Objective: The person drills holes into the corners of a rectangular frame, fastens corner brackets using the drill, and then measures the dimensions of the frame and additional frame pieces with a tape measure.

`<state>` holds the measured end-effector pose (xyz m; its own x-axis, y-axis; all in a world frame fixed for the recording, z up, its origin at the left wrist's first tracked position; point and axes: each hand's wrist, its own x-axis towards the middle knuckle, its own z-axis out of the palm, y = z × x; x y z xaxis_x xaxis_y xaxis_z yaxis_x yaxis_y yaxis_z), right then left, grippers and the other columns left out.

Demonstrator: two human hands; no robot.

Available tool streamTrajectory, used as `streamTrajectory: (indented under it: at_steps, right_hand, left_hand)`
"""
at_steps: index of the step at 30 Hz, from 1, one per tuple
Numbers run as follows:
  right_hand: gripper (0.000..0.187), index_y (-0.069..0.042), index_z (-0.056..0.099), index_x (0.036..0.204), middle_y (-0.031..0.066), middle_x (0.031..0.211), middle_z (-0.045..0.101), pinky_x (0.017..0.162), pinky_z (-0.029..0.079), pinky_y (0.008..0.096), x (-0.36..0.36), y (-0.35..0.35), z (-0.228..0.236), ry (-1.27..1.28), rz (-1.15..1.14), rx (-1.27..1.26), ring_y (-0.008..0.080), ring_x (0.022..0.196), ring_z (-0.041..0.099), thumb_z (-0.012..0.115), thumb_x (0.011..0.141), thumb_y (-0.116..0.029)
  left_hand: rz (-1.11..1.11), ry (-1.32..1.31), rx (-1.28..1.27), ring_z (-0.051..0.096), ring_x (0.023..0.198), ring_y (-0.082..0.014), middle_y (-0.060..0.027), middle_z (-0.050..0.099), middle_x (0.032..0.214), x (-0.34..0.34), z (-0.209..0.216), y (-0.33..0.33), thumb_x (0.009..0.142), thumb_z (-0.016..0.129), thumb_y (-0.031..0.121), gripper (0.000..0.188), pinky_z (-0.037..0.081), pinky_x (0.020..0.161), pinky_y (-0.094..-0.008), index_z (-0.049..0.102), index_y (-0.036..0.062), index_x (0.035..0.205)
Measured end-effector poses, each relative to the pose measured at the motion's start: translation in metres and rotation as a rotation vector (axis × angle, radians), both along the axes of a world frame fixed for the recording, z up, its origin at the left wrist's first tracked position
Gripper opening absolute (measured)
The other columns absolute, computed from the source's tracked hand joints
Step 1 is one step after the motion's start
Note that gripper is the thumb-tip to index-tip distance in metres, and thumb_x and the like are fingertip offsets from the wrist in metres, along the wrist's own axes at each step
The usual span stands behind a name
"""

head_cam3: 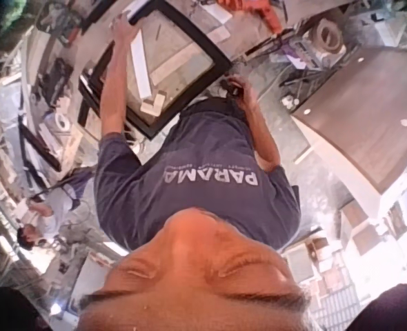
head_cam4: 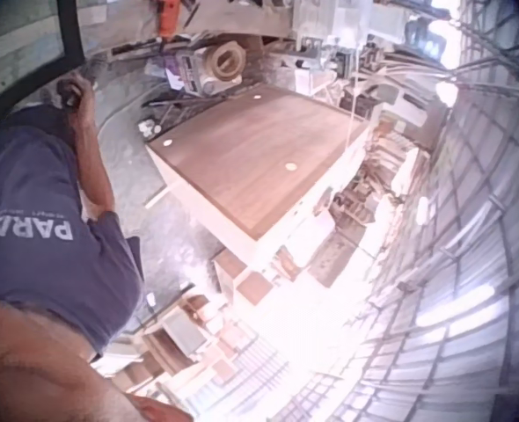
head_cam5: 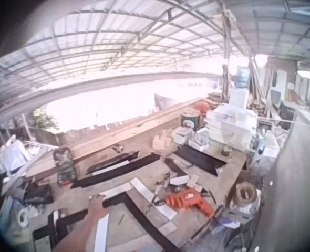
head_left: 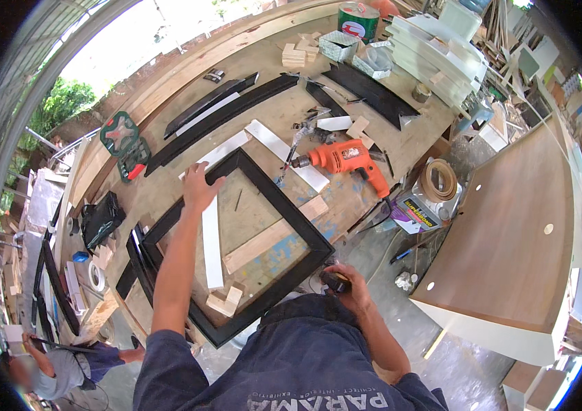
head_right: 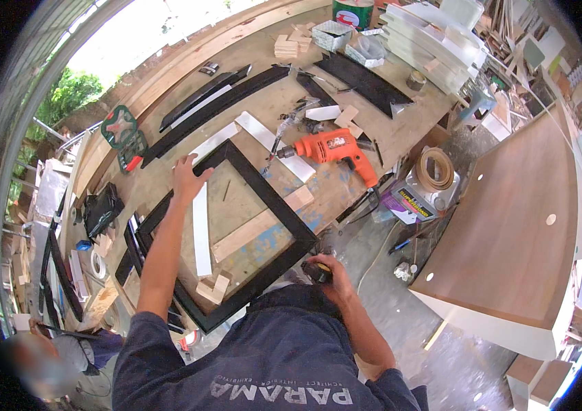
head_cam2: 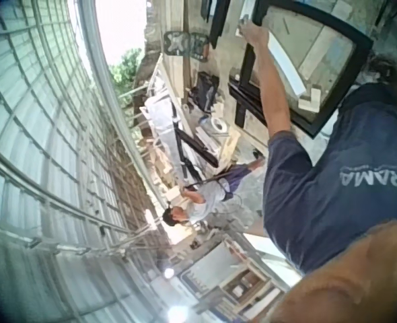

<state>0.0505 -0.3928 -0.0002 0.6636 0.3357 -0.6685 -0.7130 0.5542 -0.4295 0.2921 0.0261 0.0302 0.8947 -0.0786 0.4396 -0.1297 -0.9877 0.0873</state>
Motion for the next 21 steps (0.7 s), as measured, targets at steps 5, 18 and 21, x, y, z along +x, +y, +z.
streamTrajectory:
  at_steps: [5, 18, 21]
  right_hand:
    - [0.060, 0.000, 0.058, 0.130, 0.0071, 0.112, 0.066, 0.091, 0.048, 0.0314, -0.015, 0.004, 0.050, -0.354, -0.074, -0.237, 0.0161, 0.103, 0.061, 0.082, 0.081, -0.024]
    - [0.054, -0.003, 0.058, 0.125, 0.0132, 0.113, 0.066, 0.094, 0.050, 0.0378, -0.005, 0.000, 0.065, -0.576, 0.052, -0.911, 0.0252, 0.105, 0.064, 0.083, 0.083, -0.027]
    - [0.052, -0.003, 0.057, 0.128, 0.0180, 0.116, 0.066, 0.095, 0.050, 0.0405, -0.015, -0.025, 0.057, -0.525, 0.105, -1.079, 0.0327, 0.108, 0.066, 0.079, 0.087, -0.026]
  left_hand:
    - [-0.516, 0.511, -0.742, 0.072, 0.087, -0.0204, -0.0093, 0.076, 0.095, -0.079, 0.039, -0.149, 0.088, 0.076, 0.028, 0.031, 0.055, 0.081, -0.0354, 0.072, 0.0019, 0.105]
    - [-0.494, 1.333, -1.454, 0.060, 0.084, -0.0057, 0.0018, 0.065, 0.090, -0.140, 0.012, -0.226, 0.090, 0.079, 0.015, 0.019, 0.048, 0.072, -0.0234, 0.066, 0.0048, 0.099]
    - [-0.499, 1.171, -1.208, 0.059, 0.082, -0.0066, 0.0017, 0.063, 0.089, -0.096, 0.013, -0.199, 0.087, 0.079, 0.011, 0.018, 0.047, 0.070, -0.0243, 0.066, 0.0064, 0.099]
